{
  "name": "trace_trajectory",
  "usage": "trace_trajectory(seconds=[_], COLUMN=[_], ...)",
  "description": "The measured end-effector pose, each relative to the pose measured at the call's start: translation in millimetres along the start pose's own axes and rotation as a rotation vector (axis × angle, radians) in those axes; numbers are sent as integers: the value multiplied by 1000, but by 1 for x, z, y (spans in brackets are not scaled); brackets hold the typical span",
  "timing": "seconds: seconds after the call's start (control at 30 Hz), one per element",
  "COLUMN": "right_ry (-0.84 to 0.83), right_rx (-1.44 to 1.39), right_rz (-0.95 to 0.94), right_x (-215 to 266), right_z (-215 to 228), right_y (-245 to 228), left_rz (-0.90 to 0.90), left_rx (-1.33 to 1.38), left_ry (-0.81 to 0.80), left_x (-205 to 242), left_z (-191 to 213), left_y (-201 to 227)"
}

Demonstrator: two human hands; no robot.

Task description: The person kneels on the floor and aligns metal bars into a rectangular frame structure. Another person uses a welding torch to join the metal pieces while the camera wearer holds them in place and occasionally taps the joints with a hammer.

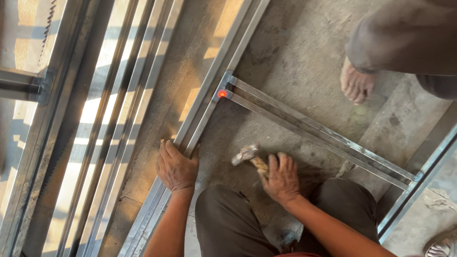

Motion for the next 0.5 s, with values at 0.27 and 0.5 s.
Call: trace_trajectory(seconds=[0.27,0.5], right_ry=[176,98], right_rx=[-57,-71], right_rz=[98,96], right_x=[0,4], right_z=[-9,-24], right_y=[-5,-7], left_rz=[-31,-27], left_rx=[-7,32], left_ry=[27,-17], left_x=[0,12], left_z=[8,-21], left_y=[13,-13])
Point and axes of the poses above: each hand's wrist, its own x-axis away from the middle knuckle, its own z-axis out of the back of the hand, y = z × x, the point moved 9 cm from there along -x, towards the middle knuckle, and after that the axes turned 13 degrees about x, right-handed, at the moved point
